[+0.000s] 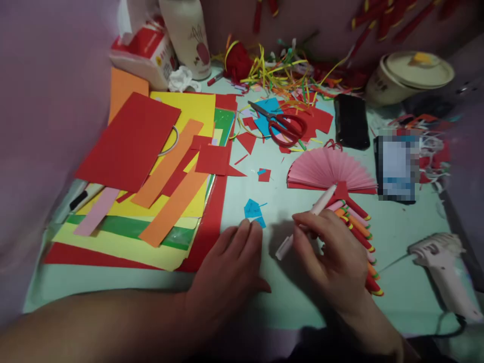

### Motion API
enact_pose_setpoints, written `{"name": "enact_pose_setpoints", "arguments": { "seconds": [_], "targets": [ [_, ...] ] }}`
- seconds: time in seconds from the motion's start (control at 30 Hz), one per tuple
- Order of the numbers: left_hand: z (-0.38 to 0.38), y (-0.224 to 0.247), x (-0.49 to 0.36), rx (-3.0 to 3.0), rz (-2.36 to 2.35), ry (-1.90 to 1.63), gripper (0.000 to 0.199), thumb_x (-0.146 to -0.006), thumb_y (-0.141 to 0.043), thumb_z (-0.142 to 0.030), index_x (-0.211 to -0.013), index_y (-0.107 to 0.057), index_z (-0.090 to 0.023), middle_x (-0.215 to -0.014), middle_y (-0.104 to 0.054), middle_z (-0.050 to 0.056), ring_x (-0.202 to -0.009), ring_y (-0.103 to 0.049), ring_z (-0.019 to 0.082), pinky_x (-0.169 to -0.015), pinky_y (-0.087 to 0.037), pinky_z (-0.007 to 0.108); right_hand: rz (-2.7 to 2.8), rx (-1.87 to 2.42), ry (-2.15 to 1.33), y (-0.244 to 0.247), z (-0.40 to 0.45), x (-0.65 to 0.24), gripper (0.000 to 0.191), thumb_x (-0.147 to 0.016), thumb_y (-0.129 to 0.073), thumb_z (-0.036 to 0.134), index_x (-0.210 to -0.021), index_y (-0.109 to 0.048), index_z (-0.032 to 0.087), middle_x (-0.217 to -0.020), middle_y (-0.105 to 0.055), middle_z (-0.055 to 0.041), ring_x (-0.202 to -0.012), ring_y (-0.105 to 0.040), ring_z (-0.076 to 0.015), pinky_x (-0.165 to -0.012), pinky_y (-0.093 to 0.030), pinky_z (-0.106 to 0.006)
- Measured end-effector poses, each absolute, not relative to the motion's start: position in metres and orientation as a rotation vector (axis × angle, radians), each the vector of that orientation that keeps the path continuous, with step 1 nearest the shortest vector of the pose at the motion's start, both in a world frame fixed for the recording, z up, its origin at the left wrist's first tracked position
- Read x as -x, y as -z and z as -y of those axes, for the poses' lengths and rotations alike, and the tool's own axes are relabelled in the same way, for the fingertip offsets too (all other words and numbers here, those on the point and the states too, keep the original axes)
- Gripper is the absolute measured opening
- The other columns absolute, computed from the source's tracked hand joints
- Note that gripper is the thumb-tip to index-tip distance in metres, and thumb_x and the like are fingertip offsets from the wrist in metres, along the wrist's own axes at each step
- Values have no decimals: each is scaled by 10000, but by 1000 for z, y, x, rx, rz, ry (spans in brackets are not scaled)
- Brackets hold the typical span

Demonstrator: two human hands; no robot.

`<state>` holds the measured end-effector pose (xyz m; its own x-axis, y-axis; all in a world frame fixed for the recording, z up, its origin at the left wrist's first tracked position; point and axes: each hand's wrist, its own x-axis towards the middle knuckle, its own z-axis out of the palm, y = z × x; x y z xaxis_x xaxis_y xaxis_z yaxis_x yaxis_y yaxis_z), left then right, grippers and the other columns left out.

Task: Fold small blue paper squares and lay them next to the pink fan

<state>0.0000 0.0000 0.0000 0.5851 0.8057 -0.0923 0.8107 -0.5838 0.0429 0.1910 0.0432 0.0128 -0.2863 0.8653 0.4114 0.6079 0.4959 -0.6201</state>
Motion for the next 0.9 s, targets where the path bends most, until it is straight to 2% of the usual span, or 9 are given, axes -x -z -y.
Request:
{"name": "enact_pose_setpoints", "arguments": {
  "seconds": [0.2, 0.37, 0.47, 0.57, 0.63, 0.73, 0.83, 0.9],
  "targets": [
    [2, -1, 1, -2696, -1364, 147, 702, -905, -473, -574, -1381, -476, -58, -1373, -527, 199, -1315, -443, 312, -1076, -371, 435, 2032, 1239, -474, -16, -43, -191, 212, -872, -563, 80, -1047, -599, 193, -796, -549, -15, -735, -541, -159, -646, -447, -307],
    [1, -4, 0, -2750, -1369, 153, 727, -893, -472, -598, -1356, -498, -37, -1357, -530, 210, -1317, -420, 325, -1076, -354, 444, 2213, 1359, -496, -9, -44, -185, 150, -917, -512, 150, -1032, -602, 187, -821, -565, -34, -790, -553, -189, -687, -449, -326],
    [0, -3, 0, -2787, -1380, 124, 771, -880, -440, -642, -1332, -506, -20, -1340, -532, 215, -1293, -428, 325, -1067, -343, 448, 2303, 1451, -502, -2, -42, -182, 192, -934, -500, 194, -1087, -615, 189, -824, -558, -40, -771, -551, -197, -684, -450, -329],
    [-5, -1, -2, -2775, -1411, 103, 766, -879, -374, -679, -1244, -560, -32, -1244, -575, 222, -1168, -509, 331, -979, -398, 468, 2360, 1529, -451, 4, -39, -179, 292, -947, -498, 225, -1229, -576, 209, -869, -582, -48, -800, -576, -207, -700, -456, -328],
    [-10, -3, -3, -2766, -1422, 98, 685, -893, -396, -648, -1136, -605, -43, -1115, -613, 206, -1044, -561, 322, -885, -440, 461, 2392, 1567, -419, 5, -37, -177, 362, -954, -497, 231, -1315, -527, 217, -899, -599, -54, -817, -597, -210, -690, -452, -315],
    [-22, -11, -5, -2715, -1436, 111, 463, -927, -485, -502, -1041, -623, -75, -988, -626, 144, -945, -586, 288, -808, -457, 422, 2438, 1619, -366, 4, -36, -174, 397, -955, -493, 218, -1352, -499, 219, -912, -618, -59, -813, -619, -205, -655, -433, -288],
    [-33, -24, -3, -2601, -1491, 61, 261, -941, -510, -349, -979, -626, -119, -977, -633, 104, -942, -595, 260, -820, -463, 399, 2452, 1658, -302, 1, -36, -169, 369, -955, -489, 216, -1322, -520, 220, -912, -633, -68, -808, -633, -208, -634, -419, -280],
    [-39, -29, 0, -2539, -1552, -60, 197, -939, -492, -281, -969, -621, -136, -989, -631, 94, -961, -594, 245, -846, -469, 388, 2435, 1690, -272, -2, -36, -165, 336, -953, -489, 220, -1285, -541, 222, -917, -647, -76, -787, -642, -212, -613, -415, -285]
  ]
}}
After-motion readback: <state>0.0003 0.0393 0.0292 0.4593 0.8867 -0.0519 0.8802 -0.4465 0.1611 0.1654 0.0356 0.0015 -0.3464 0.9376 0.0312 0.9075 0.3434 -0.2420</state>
